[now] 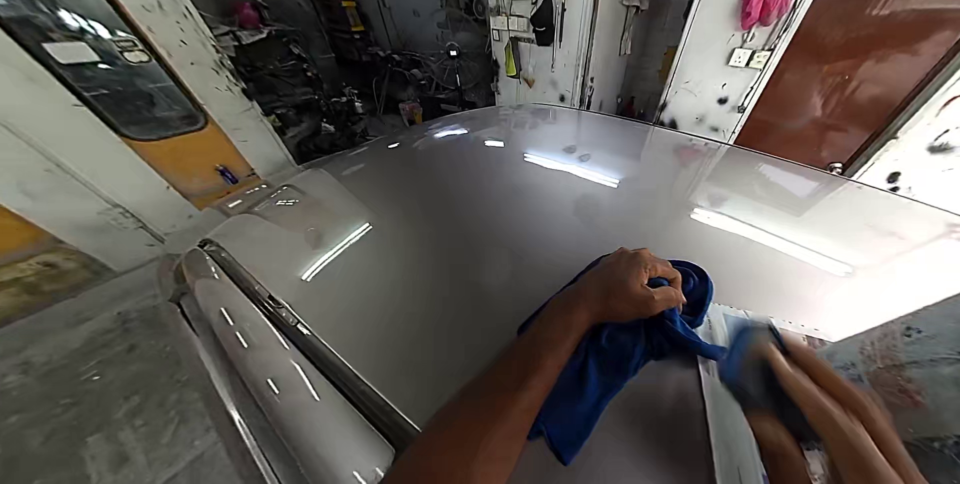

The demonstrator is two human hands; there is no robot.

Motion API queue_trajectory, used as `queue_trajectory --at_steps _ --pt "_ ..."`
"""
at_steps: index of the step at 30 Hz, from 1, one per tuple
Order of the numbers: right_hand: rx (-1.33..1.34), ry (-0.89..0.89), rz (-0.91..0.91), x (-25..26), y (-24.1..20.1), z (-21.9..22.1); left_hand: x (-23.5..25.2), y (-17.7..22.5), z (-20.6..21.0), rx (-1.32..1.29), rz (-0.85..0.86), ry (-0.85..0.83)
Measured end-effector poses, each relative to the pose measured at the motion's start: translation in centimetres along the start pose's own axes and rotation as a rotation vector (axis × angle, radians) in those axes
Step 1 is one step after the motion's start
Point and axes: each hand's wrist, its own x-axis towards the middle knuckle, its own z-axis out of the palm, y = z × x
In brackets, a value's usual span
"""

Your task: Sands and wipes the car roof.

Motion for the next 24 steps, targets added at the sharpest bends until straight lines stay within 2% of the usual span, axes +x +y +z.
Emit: queue_trajectory --at_steps 2,5,9,12,16,24 --pt "-0.076 0.038 0.005 6.5 2.9 4.4 -0.3 1.0 -0.5 -0.038 -0.045 -0.016" --pt "-0.120 -0.038 0.096 14.1 6.9 9.0 -0.3 1.2 -0.4 -0.001 -0.013 -0.080" --pt "-0.191 -0.222 0.247 19.8 11.9 14.0 0.3 1.1 -0.2 0.003 0.014 -0.190" --pt "-0.242 -0.317 0.288 21.7 13.9 16.4 0.3 1.4 -0.6 0.008 -0.012 -0.253" --pt "-0.287 -0.345 0.327 22.8 14.9 18.0 0.2 1.8 -0.9 0.003 -0.049 -0.279" --pt "-0.278 -0.362 0.327 22.2 13.4 17.3 0.2 1.9 -0.9 -0.007 -0.063 -0.284"
